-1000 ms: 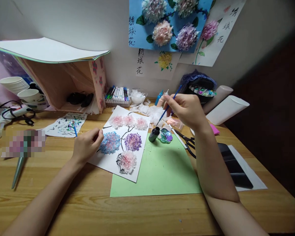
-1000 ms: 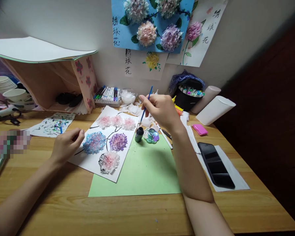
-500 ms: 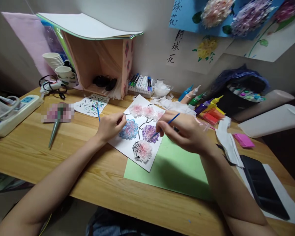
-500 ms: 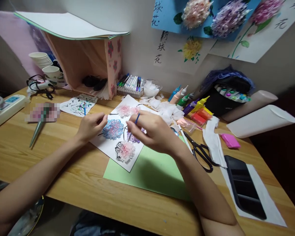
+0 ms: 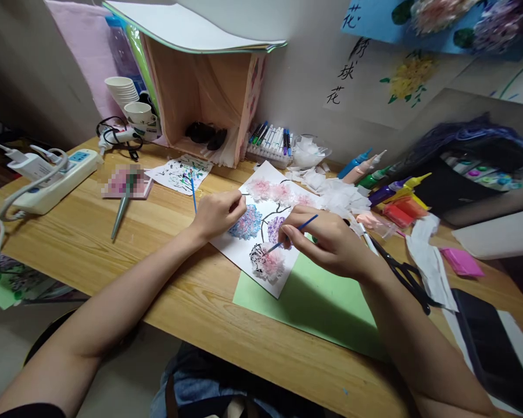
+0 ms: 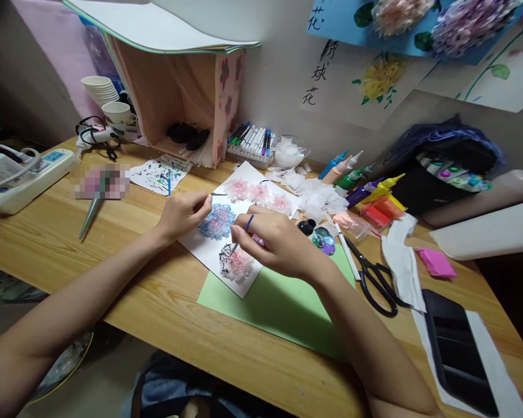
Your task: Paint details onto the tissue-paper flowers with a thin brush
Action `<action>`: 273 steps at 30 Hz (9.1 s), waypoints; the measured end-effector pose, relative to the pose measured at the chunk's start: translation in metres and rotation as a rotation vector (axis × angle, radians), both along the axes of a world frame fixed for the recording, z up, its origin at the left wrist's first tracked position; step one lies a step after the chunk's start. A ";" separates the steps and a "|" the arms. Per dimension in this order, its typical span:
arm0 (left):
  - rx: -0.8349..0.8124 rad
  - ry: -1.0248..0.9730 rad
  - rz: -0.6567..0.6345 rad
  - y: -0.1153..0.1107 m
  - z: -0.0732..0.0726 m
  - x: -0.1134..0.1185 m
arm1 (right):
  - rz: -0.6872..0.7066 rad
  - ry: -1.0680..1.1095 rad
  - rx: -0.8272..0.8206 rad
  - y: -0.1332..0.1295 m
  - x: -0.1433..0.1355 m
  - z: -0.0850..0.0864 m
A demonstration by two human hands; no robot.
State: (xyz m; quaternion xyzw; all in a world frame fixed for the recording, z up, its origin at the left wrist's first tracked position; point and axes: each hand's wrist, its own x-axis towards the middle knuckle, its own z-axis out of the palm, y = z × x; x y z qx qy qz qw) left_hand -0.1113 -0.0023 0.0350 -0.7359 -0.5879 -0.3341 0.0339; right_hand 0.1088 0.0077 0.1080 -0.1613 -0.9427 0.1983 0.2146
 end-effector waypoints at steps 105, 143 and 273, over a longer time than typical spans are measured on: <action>-0.075 0.059 0.039 0.002 0.004 -0.004 | -0.689 0.095 0.011 0.038 0.087 0.055; 0.026 0.016 -0.004 0.004 -0.003 -0.004 | -0.038 -0.163 -0.244 -0.001 0.008 0.016; -0.026 0.071 0.035 0.004 0.000 -0.006 | -0.678 0.139 -0.013 0.028 0.089 0.060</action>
